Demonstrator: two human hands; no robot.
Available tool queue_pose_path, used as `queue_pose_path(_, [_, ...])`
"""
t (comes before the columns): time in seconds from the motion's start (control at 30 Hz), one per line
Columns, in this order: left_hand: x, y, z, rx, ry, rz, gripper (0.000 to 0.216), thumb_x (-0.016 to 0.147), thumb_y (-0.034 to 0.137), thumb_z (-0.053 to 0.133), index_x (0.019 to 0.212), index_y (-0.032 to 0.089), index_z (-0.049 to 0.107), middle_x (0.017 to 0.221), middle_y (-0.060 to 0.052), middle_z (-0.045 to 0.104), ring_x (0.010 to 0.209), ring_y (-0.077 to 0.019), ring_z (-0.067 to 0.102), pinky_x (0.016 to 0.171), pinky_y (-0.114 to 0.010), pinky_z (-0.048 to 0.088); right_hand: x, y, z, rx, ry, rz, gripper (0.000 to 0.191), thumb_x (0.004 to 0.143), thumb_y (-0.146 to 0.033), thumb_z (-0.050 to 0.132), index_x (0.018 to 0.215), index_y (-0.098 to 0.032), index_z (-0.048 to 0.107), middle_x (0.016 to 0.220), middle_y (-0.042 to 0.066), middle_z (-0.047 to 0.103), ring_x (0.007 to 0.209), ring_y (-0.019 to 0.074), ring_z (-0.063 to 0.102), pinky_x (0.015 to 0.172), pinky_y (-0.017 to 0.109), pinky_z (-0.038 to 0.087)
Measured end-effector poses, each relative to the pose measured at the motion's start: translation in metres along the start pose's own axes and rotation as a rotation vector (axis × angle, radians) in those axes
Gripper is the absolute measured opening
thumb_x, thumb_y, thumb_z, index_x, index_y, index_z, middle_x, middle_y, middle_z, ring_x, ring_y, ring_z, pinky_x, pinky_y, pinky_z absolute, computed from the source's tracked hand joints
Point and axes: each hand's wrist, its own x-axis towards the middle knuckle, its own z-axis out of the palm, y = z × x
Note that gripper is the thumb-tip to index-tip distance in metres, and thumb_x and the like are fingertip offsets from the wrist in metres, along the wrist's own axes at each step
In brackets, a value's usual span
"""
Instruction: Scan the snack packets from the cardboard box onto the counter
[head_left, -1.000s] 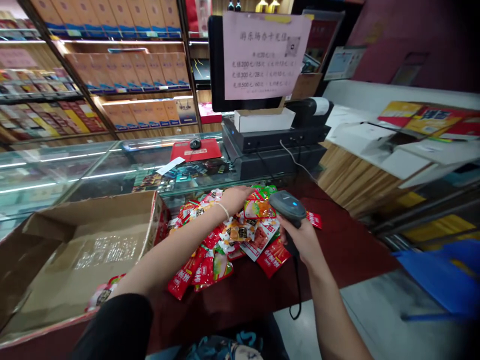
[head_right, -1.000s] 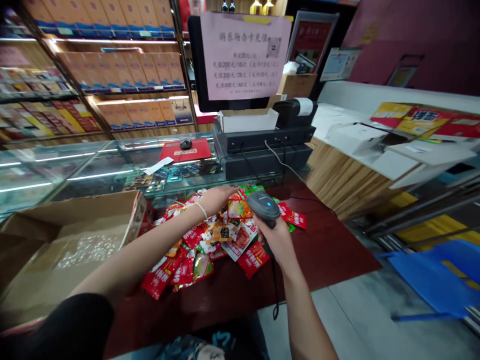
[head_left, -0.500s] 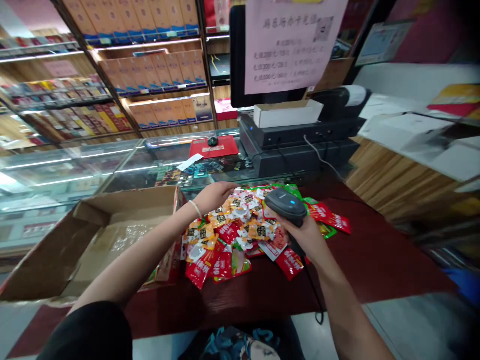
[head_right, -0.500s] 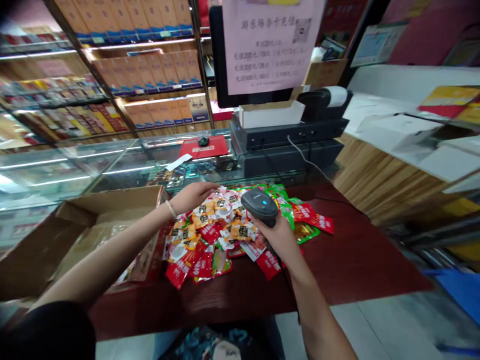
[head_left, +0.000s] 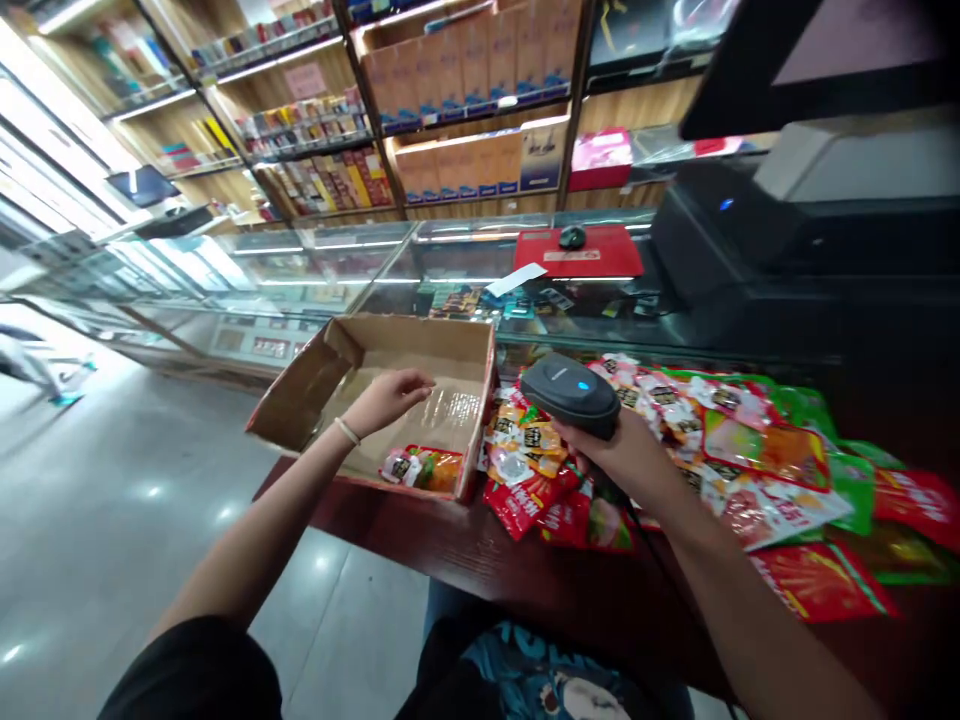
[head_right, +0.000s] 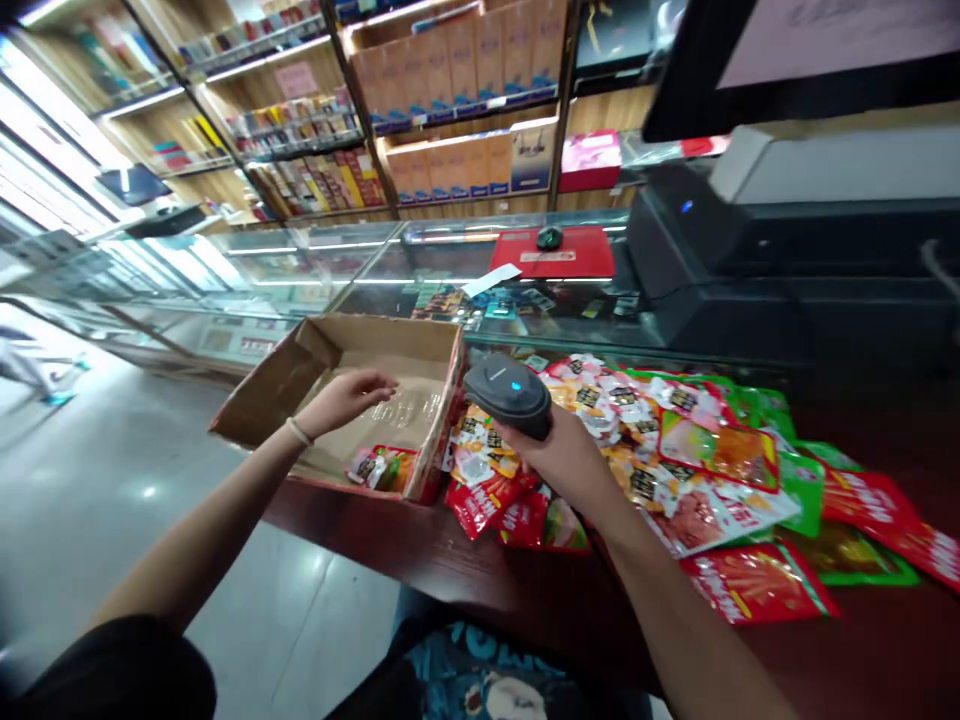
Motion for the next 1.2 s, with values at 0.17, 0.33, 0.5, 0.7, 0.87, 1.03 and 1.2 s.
queue_pose_path(0.17, [-0.015, -0.032, -0.011, -0.047, -0.182, -0.052, 0.010, 0.074, 0.023, 0.071, 0.084, 0.021, 0.071, 0.071, -0.001, 0.068, 0.065, -0.0155, 0.057, 0.063, -0.022, 0.039, 0.018, -0.010, 0.029, -0.067, -0.077, -0.035, 0.034, 0.072, -0.051, 0.072, 0.085, -0.020, 0.071, 0.054, 0.002, 0.064, 0.052, 0.0195, 0.060, 0.048, 0.028, 0.043])
queue_pose_path(0.33, [-0.020, -0.058, -0.001, 0.004, -0.545, 0.005, 0.017, 0.065, 0.012, 0.075, 0.078, 0.023, 0.070, 0.074, -0.002, 0.066, 0.064, -0.0146, 0.055, 0.063, -0.022, 0.038, 0.030, 0.001, 0.042, -0.082, -0.085, -0.077, 0.031, 0.075, -0.050, 0.071, 0.087, -0.022, 0.072, 0.060, 0.004, 0.066, 0.066, 0.0243, 0.066, 0.054, 0.030, 0.046])
queue_pose_path(0.5, [-0.019, -0.065, 0.019, 0.328, -0.789, -0.043, 0.025, 0.055, 0.019, 0.082, 0.075, 0.020, 0.066, 0.073, -0.001, 0.063, 0.063, -0.0150, 0.052, 0.062, -0.024, 0.037, 0.031, 0.004, 0.040, -0.094, -0.104, -0.065, 0.031, 0.075, -0.051, 0.071, 0.083, -0.021, 0.069, 0.055, 0.002, 0.064, 0.052, 0.0197, 0.060, 0.050, 0.029, 0.045])
queue_pose_path(0.7, [-0.009, -0.045, -0.002, 0.314, -0.752, 0.044, 0.008, 0.076, 0.026, 0.067, 0.074, 0.018, 0.065, 0.071, 0.000, 0.064, 0.063, -0.0133, 0.051, 0.063, -0.025, 0.037, 0.021, -0.007, 0.031, -0.072, -0.120, -0.012, 0.032, 0.073, -0.051, 0.070, 0.070, -0.020, 0.062, 0.047, 0.000, 0.059, 0.042, 0.0168, 0.054, 0.045, 0.028, 0.042])
queue_pose_path(0.87, [-0.005, -0.020, -0.023, -0.158, -0.281, -0.087, 0.026, 0.087, 0.042, 0.060, 0.089, 0.016, 0.065, 0.081, -0.002, 0.065, 0.073, -0.0137, 0.057, 0.069, -0.025, 0.045, 0.013, -0.007, 0.024, -0.094, -0.087, -0.036, 0.035, 0.074, -0.053, 0.068, 0.067, -0.020, 0.062, 0.046, 0.000, 0.058, 0.041, 0.0150, 0.051, 0.043, 0.026, 0.039])
queue_pose_path(1.03, [-0.006, 0.007, -0.009, -0.866, -0.059, -0.261, 0.027, 0.086, 0.037, 0.067, 0.102, 0.016, 0.061, 0.094, -0.005, 0.067, 0.080, -0.0133, 0.065, 0.082, -0.029, 0.053, 0.004, -0.005, 0.018, -0.046, -0.084, -0.047, 0.035, 0.073, -0.053, 0.070, 0.076, -0.018, 0.067, 0.045, -0.001, 0.058, 0.040, 0.0147, 0.050, 0.042, 0.026, 0.037])
queue_pose_path(1.2, [-0.004, 0.038, 0.014, -1.335, -0.153, -0.321, 0.022, 0.088, 0.025, 0.065, 0.108, 0.016, 0.060, 0.084, -0.004, 0.064, 0.071, -0.0124, 0.064, 0.070, -0.027, 0.055, -0.007, -0.008, 0.014, -0.010, -0.078, -0.071, 0.037, 0.074, -0.054, 0.069, 0.084, -0.019, 0.070, 0.044, -0.002, 0.056, 0.039, 0.0146, 0.048, 0.042, 0.026, 0.036])
